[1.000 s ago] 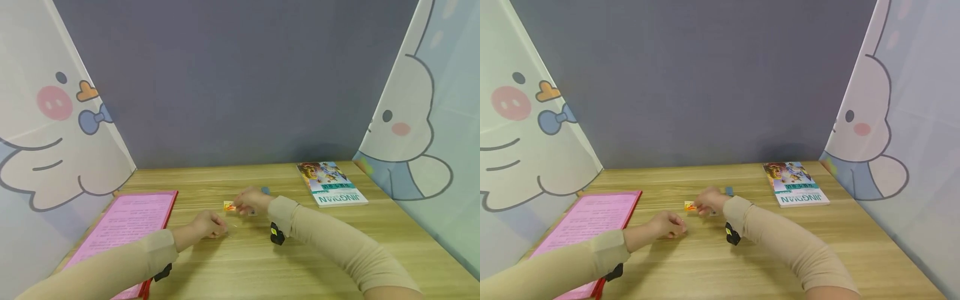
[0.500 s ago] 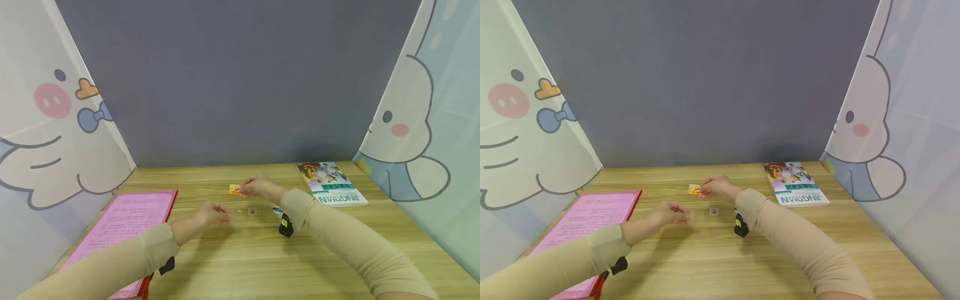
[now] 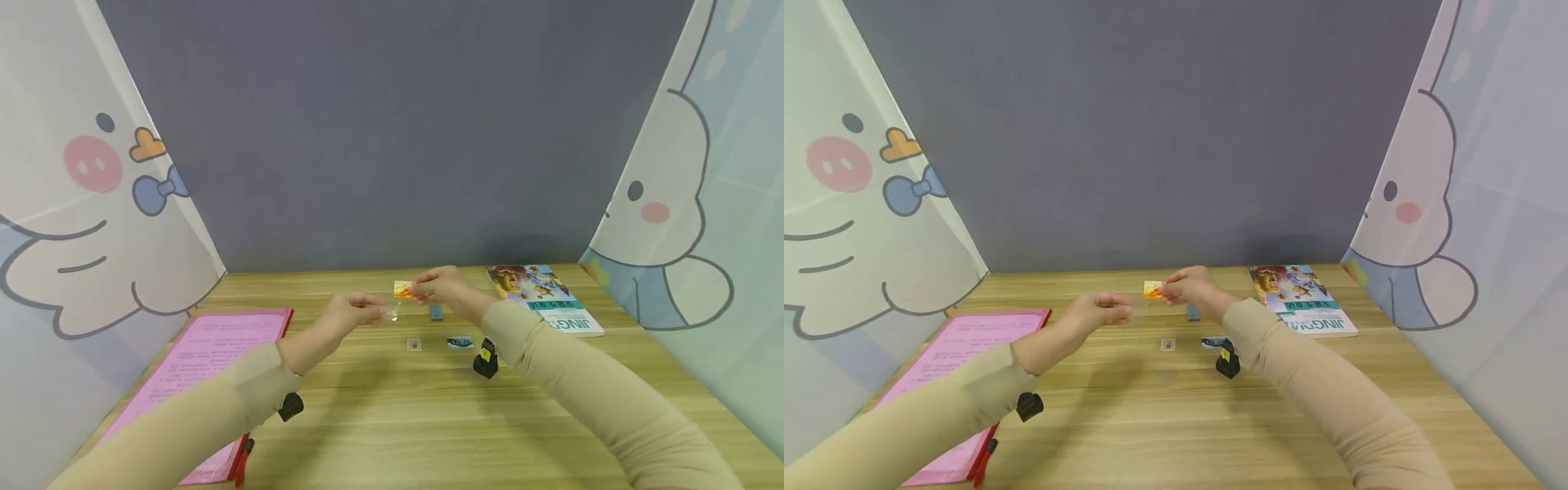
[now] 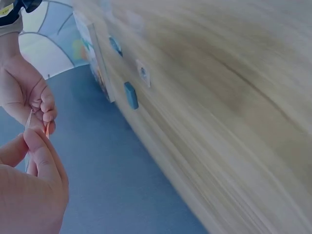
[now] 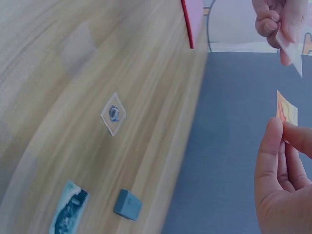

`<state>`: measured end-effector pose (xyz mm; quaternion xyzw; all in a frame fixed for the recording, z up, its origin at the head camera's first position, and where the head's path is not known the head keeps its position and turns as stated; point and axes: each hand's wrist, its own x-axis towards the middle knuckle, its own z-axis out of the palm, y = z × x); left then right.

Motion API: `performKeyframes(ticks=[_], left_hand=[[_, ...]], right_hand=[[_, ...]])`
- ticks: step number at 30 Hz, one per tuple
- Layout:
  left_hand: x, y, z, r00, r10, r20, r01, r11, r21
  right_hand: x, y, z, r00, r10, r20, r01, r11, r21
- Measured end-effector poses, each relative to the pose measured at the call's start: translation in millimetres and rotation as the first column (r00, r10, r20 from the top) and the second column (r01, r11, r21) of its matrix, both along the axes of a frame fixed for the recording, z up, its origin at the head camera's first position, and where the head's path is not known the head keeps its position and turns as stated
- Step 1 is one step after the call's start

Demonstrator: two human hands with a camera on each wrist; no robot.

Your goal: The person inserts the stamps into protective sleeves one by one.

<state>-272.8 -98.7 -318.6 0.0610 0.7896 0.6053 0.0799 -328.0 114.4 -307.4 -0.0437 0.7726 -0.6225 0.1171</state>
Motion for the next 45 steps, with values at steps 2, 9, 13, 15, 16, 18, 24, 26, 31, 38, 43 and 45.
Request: performKeyframes(ticks=[2,9,13,15,16,18,24,26,31,38,43,45], left_hand=[[-1.1,1.6,2.0,1.0,0.002,0.001,-0.002,1.0,0.015],[-6.2,6.9,-0.6,0.998,0.059,0.014,-0.06,0.996,0.065],[-9.3,11.3,4.0,0.997,0.073,-0.004,-0.072,0.991,0.109],[-10.2,14.3,8.2,0.998,0.07,-0.01,-0.068,0.989,0.128],[-11.0,15.9,9.9,0.998,0.068,-0.013,-0.066,0.988,0.139],[-12.4,19.0,13.7,0.997,0.073,-0.017,-0.07,0.985,0.155],[-15.8,24.5,22.3,0.994,0.089,-0.06,-0.078,0.983,0.164],[-16.6,25.5,24.4,0.993,0.09,-0.075,-0.076,0.982,0.172],[-16.7,28.2,28.9,0.991,0.093,-0.099,-0.072,0.977,0.2],[-14.7,32.2,33.2,0.991,0.097,-0.097,-0.076,0.977,0.2],[-13.6,34.9,34.5,0.991,0.104,-0.086,-0.086,0.977,0.195],[-13.5,35.9,34.5,0.991,0.106,-0.085,-0.088,0.977,0.195]], right_hand=[[2.2,2.8,4.3,1.0,-0.012,-0.014,0.012,1.0,-0.003],[12.7,13.4,16.8,0.997,-0.033,-0.067,0.034,0.999,0.021],[17.1,20.5,25.1,0.997,-0.033,-0.075,0.035,0.999,0.021],[19.6,23.8,29.4,0.997,-0.032,-0.076,0.034,0.999,0.028],[20.5,25.1,30.9,0.997,-0.035,-0.073,0.037,0.999,0.028],[21.8,27.3,33.1,0.997,-0.037,-0.074,0.038,0.999,0.024],[24.5,30.5,36.8,0.997,-0.024,-0.075,0.025,1.0,0.01],[25.8,30.4,37.5,0.997,-0.02,-0.074,0.021,1.0,0.009],[30.1,29.7,39.9,0.996,-0.021,-0.082,0.021,1.0,-0.003],[32.6,30.2,42.1,0.995,-0.017,-0.1,0.015,1.0,-0.014],[33.2,30.6,42.5,0.994,-0.024,-0.107,0.022,0.999,-0.024],[33.3,31.5,42.2,0.994,-0.019,-0.11,0.016,0.999,-0.031]])
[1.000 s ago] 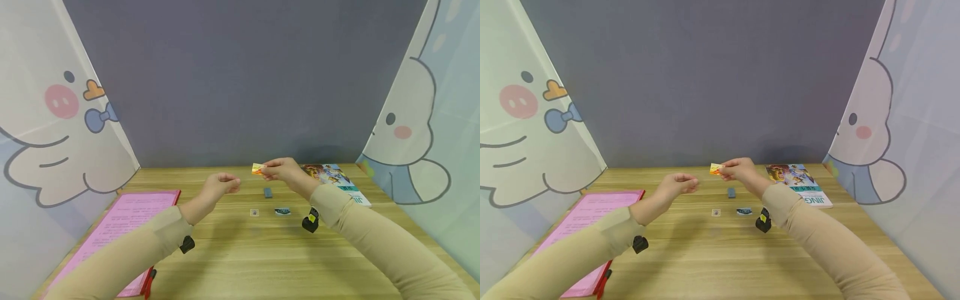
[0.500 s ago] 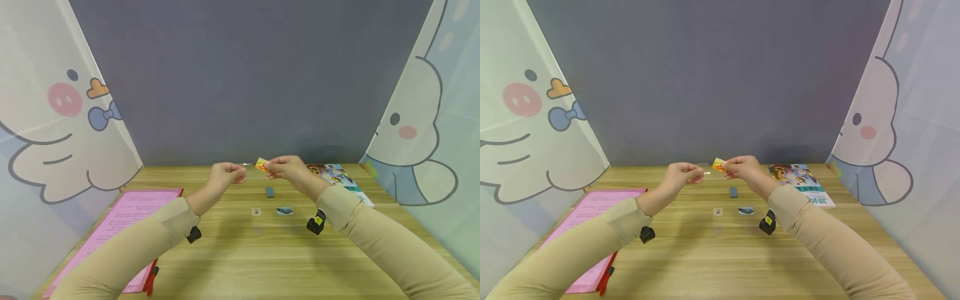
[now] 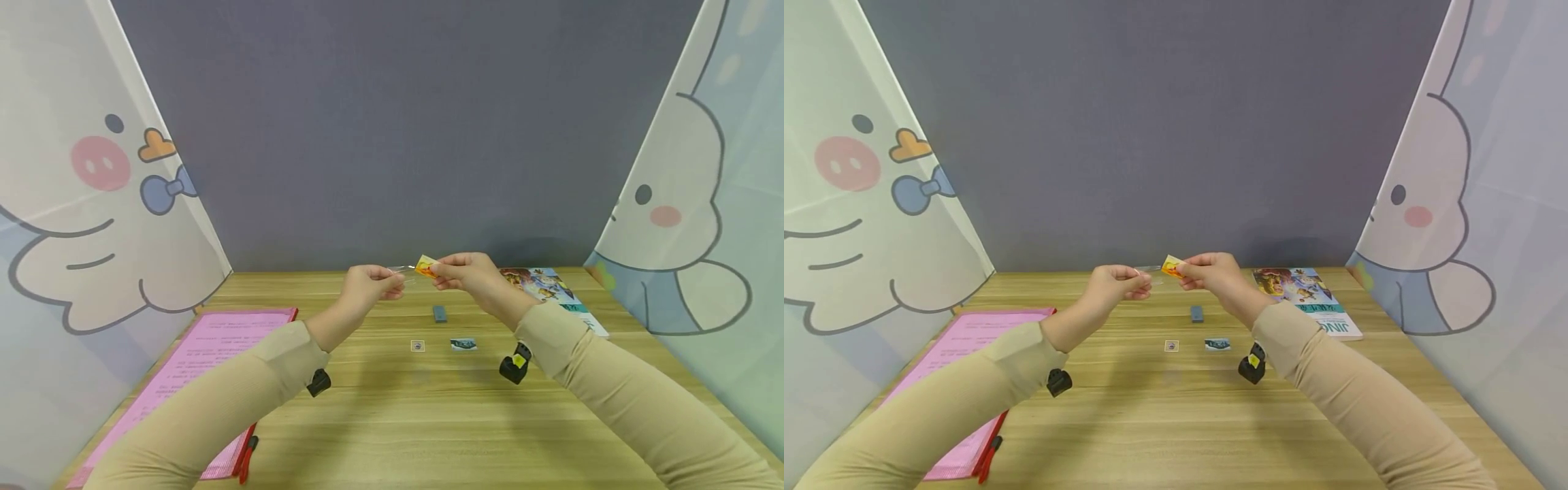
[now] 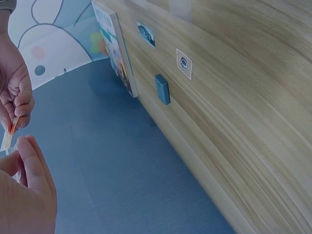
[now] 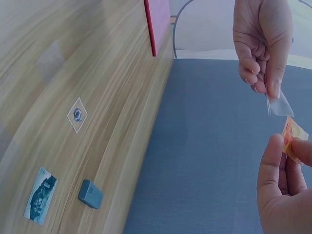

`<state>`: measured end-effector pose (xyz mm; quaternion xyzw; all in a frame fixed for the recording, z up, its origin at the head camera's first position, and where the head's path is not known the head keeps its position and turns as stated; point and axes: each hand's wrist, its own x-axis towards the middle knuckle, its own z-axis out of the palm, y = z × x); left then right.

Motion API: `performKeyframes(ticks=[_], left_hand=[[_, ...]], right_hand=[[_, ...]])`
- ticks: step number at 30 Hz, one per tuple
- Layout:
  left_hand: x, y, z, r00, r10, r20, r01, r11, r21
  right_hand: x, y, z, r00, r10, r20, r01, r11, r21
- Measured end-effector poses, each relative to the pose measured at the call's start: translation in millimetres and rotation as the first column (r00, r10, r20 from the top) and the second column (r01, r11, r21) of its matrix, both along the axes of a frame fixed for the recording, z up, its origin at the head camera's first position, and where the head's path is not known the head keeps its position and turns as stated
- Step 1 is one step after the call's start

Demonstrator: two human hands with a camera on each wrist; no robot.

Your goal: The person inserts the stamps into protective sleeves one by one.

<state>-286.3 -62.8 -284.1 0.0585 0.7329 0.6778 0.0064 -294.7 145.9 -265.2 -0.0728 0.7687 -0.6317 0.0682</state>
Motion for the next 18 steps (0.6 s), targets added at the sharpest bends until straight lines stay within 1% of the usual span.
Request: performKeyframes(ticks=[11,18], left_hand=[[1.0,-0.5,-2.5,1.0,0.017,-0.014,-0.017,1.0,0.013],[1.3,-1.2,-3.7,0.999,0.03,-0.016,-0.03,0.999,0.019]], right_hand=[[2.4,-4.1,-1.0,1.0,-0.003,-0.008,0.003,1.0,-0.026],[4.9,-7.1,-2.9,0.999,-0.019,-0.031,0.019,1.0,0.005]])
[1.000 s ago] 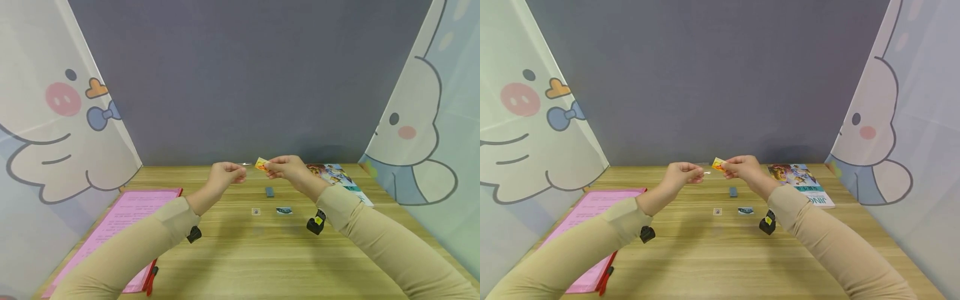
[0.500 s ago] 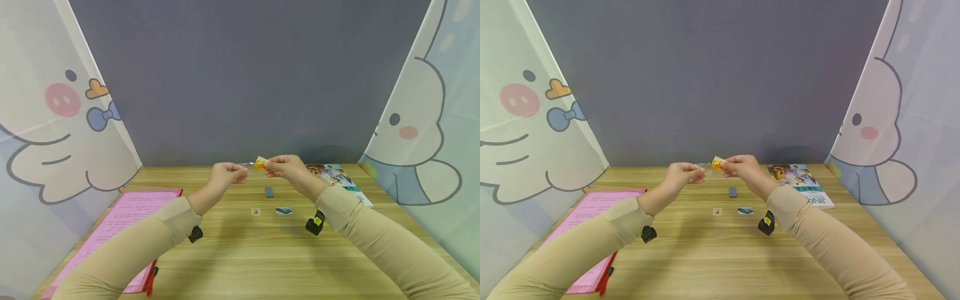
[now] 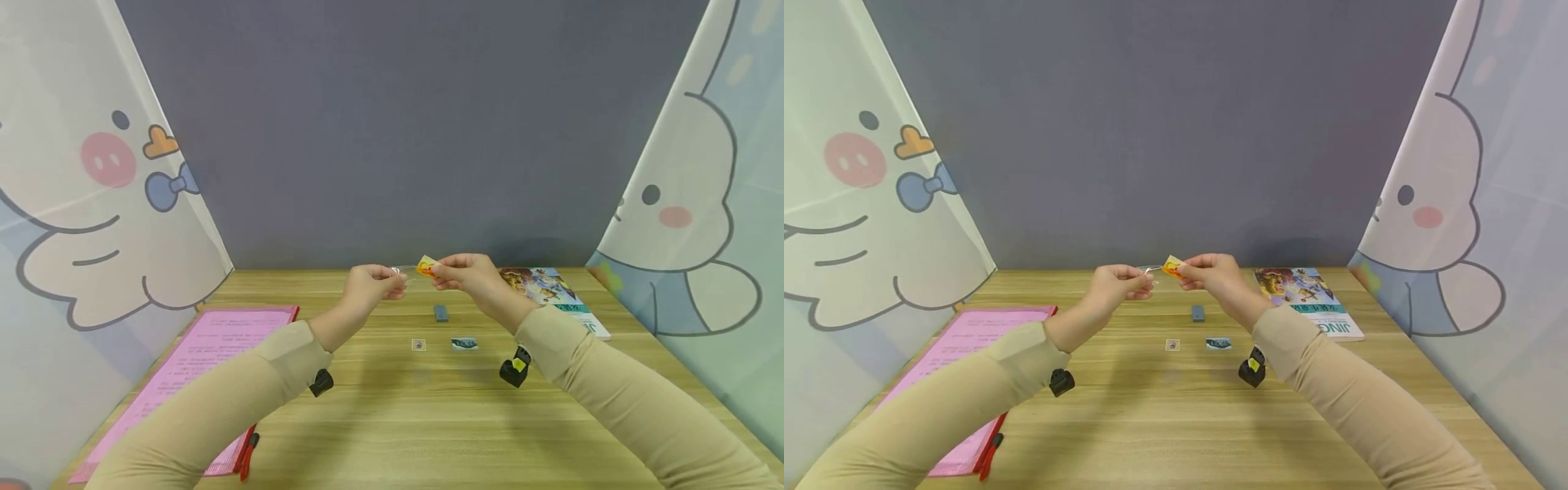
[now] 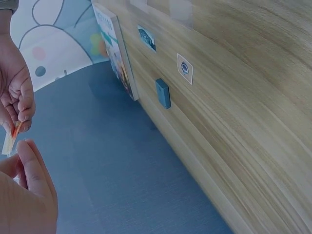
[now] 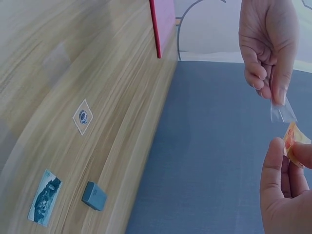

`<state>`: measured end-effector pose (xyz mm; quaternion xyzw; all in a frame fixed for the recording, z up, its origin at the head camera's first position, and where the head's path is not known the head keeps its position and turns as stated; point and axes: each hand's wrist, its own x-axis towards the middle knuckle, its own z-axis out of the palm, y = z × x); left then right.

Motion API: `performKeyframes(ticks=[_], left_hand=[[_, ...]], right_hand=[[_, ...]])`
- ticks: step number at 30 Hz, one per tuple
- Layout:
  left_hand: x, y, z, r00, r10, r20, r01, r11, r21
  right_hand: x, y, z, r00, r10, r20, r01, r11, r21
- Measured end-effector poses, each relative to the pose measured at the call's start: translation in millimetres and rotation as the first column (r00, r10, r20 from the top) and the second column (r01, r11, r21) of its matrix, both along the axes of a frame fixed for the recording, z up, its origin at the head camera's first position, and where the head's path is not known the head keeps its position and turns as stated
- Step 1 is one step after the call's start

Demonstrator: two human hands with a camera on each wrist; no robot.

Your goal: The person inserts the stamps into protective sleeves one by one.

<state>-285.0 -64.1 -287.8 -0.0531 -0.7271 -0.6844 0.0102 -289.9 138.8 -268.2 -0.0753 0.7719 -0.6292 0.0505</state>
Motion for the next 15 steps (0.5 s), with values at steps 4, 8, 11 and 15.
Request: performKeyframes(ticks=[4,8,11,15], left_hand=[[0.8,0.8,0.6,1.0,0.001,-0.001,-0.001,1.0,0.008],[1.7,0.7,1.2,1.0,0.002,-0.003,-0.002,1.0,0.021],[1.7,0.3,1.2,1.0,-0.002,-0.003,0.002,1.0,0.03],[1.9,0.2,1.5,1.0,-0.003,0.0,0.003,0.999,0.033]], right_hand=[[2.7,-0.5,-0.8,1.0,0.005,-0.02,-0.005,1.0,0.002],[3.9,-1.3,-2.2,0.999,-0.004,-0.039,0.004,1.0,0.004],[4.4,-1.8,-3.1,0.999,-0.014,-0.044,0.015,1.0,0.003],[5.1,-1.7,-3.6,0.999,-0.022,-0.045,0.022,1.0,-0.003]])
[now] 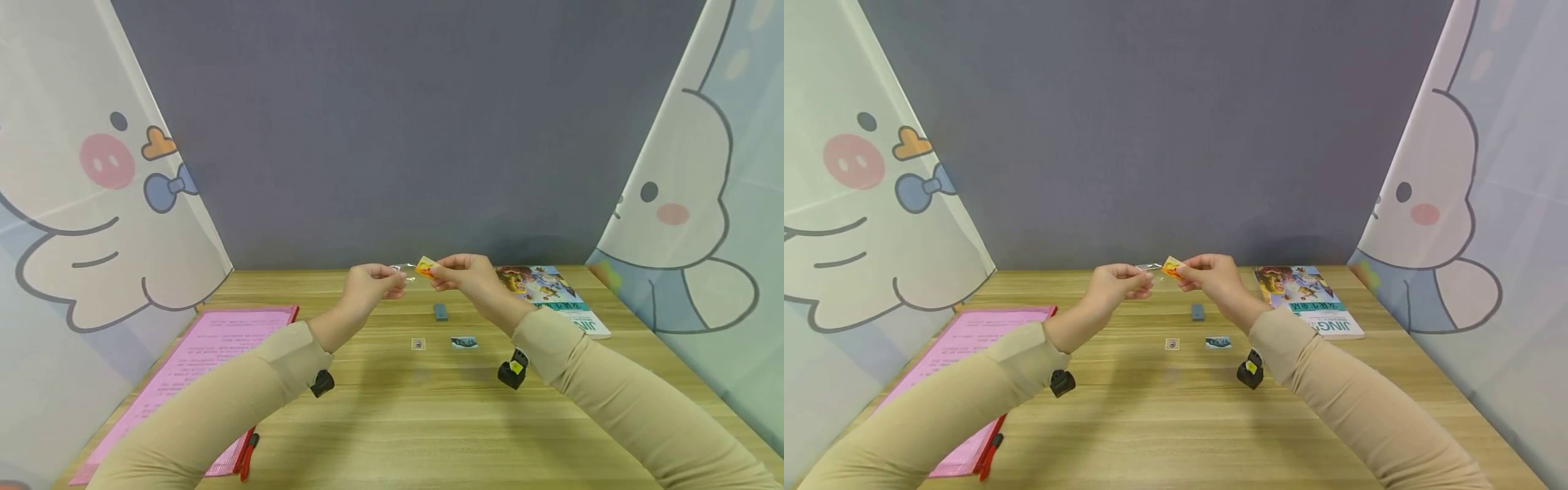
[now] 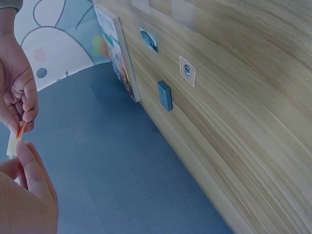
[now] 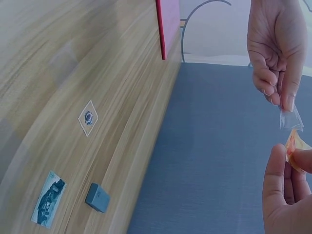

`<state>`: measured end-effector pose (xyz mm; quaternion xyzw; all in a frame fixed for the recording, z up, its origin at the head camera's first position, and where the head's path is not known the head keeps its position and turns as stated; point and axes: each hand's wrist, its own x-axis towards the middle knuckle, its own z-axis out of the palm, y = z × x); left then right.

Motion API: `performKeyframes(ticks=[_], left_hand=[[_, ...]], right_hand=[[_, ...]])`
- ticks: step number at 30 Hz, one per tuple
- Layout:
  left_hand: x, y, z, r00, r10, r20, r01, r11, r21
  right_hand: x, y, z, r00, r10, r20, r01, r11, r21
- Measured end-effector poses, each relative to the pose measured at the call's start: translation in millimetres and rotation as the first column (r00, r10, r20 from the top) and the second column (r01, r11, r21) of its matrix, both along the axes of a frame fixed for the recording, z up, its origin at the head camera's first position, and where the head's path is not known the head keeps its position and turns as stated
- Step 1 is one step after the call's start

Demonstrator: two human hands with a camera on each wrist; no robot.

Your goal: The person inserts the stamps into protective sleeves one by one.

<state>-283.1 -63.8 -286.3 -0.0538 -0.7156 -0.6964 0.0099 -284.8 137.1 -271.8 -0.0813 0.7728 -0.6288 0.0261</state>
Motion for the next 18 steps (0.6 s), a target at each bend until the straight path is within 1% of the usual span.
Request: performKeyframes(ticks=[7,12,18], left_hand=[[-0.9,1.0,-1.1,1.0,-0.002,0.003,0.002,1.0,0.001],[-1.0,0.8,-1.5,1.0,0.004,0.004,-0.004,1.0,0.006],[-2.8,-1.1,-3.2,1.0,-0.005,-0.006,0.005,1.0,-0.003]], right_hand=[[-0.5,-0.8,-3.3,1.0,-0.001,0.005,0.001,1.0,-0.008],[-1.1,-1.2,-4.4,1.0,0.004,0.014,-0.004,1.0,0.012],[-0.4,-2.1,-5.2,1.0,0.013,0.029,-0.014,0.999,0.029]])
